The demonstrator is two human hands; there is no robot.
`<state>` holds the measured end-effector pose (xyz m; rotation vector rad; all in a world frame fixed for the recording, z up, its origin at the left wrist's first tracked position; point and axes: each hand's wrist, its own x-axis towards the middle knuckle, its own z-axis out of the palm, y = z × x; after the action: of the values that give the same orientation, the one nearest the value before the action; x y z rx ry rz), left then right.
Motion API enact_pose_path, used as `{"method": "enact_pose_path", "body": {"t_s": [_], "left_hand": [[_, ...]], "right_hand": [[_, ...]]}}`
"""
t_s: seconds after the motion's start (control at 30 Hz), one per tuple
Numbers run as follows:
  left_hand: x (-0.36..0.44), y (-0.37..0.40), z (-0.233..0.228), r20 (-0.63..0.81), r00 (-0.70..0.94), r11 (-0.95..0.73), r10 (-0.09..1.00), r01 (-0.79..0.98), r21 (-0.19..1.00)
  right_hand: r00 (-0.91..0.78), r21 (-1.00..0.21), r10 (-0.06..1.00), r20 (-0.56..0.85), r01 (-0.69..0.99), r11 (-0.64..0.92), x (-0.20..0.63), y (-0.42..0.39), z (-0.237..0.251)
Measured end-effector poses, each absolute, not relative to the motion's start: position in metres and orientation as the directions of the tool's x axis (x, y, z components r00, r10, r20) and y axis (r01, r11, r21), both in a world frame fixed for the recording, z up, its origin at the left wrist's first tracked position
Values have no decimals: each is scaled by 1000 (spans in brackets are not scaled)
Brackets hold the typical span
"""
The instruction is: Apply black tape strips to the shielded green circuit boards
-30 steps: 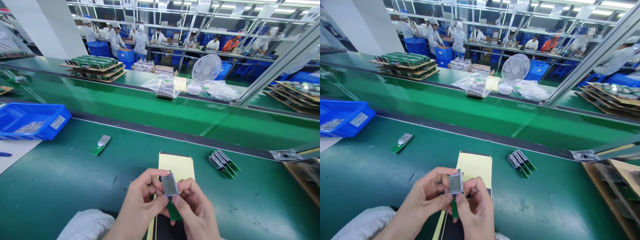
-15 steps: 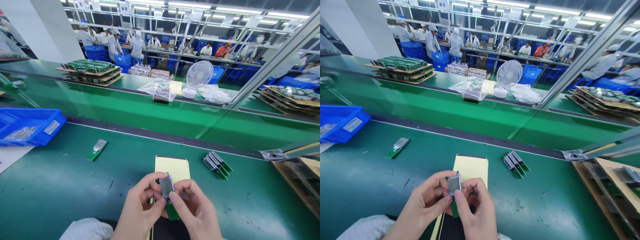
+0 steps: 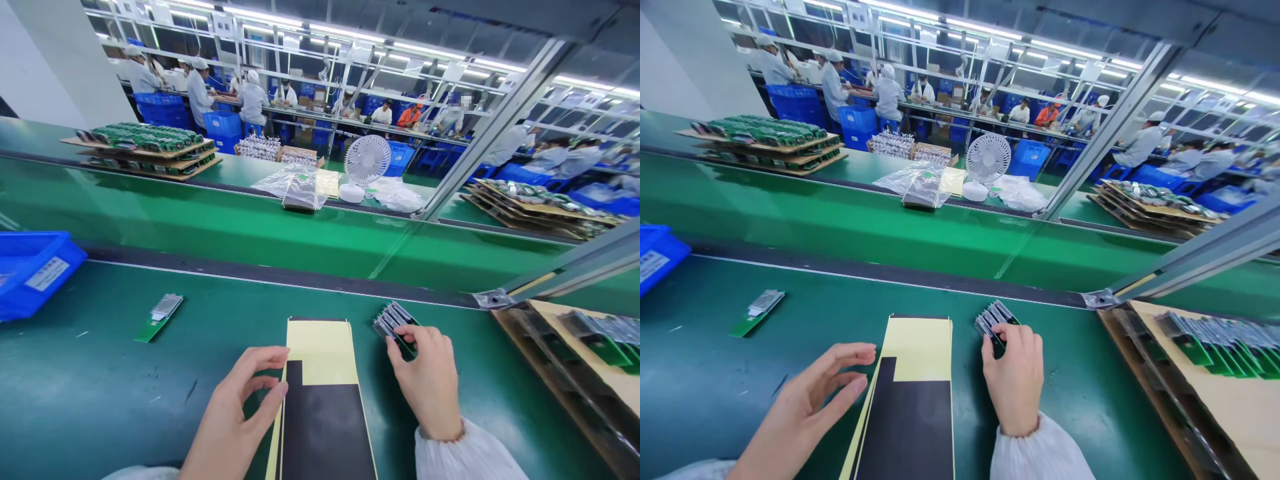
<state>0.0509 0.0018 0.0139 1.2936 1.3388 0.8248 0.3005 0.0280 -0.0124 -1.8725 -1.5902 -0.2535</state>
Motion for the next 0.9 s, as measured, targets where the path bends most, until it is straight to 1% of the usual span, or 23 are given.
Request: {"method": "enact_pose_path", "body": {"t_s": [0.13,0.27,0.37,0.4,0.47,0.53,0.6,0.67,0.77,0.9], "left_hand": [[47,0,9,-194,156,126,969,364,923],[39,-1,3,-135,194,5,972,555,832],[38,2,-1,-92,237,-75,967,613,787],[39,3,-2,-88,248,-87,965,617,782],[43,6,-4,-84,265,-104,961,624,775],[49,8,-7,-62,271,-133,961,643,755],[55,8,-10,-8,258,-174,966,673,719],[58,7,-13,48,247,-212,968,697,685],[58,5,-15,80,274,-255,958,696,671],[58,5,-14,42,268,-225,963,703,675]], "right_hand": [[246,-311,794,556,947,-76,299,29,-14],[228,-286,796,561,956,-73,303,28,-12],[210,-268,789,578,962,-60,298,26,-8],[194,-274,790,582,961,-34,293,24,-7],[137,-337,820,556,939,72,275,18,-5],[46,-454,883,467,869,195,251,10,-5],[-49,-538,935,351,806,244,227,3,-8],[-108,-566,952,286,783,259,209,-2,-12],[-142,-528,944,298,799,287,195,-2,-15],[-195,-384,905,377,856,345,192,1,-13]]}}
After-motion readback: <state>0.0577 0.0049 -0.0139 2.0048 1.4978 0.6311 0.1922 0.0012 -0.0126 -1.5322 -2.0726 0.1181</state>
